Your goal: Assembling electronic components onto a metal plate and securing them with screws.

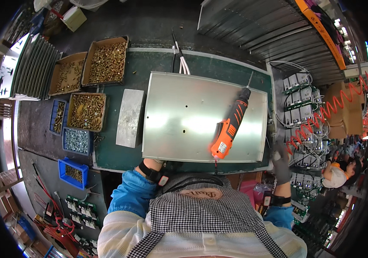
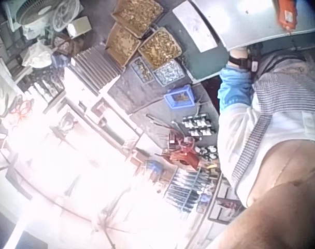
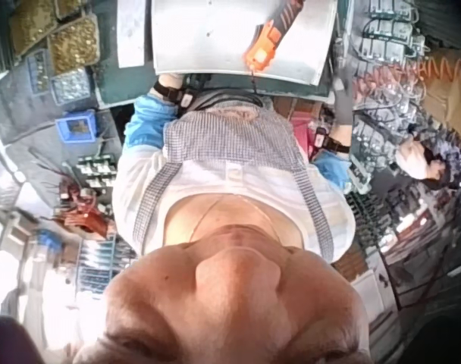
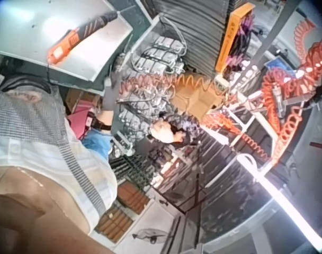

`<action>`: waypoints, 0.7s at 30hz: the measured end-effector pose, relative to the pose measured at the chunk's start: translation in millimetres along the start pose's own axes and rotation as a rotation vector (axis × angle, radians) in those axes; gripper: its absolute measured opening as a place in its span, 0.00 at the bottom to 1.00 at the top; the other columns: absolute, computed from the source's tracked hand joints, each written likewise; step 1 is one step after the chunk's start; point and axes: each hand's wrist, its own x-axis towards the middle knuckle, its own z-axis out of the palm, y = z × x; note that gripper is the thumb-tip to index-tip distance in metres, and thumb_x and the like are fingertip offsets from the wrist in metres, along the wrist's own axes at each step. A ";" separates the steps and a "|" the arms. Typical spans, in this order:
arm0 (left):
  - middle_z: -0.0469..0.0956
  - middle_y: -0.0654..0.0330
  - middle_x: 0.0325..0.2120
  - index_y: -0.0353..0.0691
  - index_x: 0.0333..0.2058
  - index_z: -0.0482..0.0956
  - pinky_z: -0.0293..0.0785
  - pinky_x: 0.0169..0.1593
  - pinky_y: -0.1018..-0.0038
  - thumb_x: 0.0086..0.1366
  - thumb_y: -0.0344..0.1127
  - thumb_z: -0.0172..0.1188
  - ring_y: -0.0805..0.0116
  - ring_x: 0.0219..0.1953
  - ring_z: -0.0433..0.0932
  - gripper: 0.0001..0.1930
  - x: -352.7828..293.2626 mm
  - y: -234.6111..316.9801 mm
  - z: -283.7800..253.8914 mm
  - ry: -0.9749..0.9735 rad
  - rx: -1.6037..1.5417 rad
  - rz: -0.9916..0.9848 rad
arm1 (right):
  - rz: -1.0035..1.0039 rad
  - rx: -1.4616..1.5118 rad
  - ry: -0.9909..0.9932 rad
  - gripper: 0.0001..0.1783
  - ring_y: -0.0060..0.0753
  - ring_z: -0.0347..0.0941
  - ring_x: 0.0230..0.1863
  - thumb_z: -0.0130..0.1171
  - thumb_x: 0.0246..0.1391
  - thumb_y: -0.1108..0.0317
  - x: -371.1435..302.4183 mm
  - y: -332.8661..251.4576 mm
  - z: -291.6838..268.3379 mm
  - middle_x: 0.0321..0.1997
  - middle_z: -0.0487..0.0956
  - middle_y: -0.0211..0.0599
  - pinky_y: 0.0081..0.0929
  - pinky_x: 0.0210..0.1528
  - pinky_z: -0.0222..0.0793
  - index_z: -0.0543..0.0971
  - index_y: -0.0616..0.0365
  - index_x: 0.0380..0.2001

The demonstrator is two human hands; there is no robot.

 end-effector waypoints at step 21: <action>0.81 0.50 0.44 0.41 0.49 0.79 0.76 0.51 0.63 0.60 0.35 0.62 0.50 0.48 0.80 0.18 76.1 10.6 -275.1 -0.064 0.539 -0.150 | -1.273 -0.789 -0.153 0.14 0.44 0.71 0.59 0.57 0.47 0.71 42.2 -160.4 89.4 0.47 0.77 0.39 0.64 0.70 0.50 0.74 0.56 0.40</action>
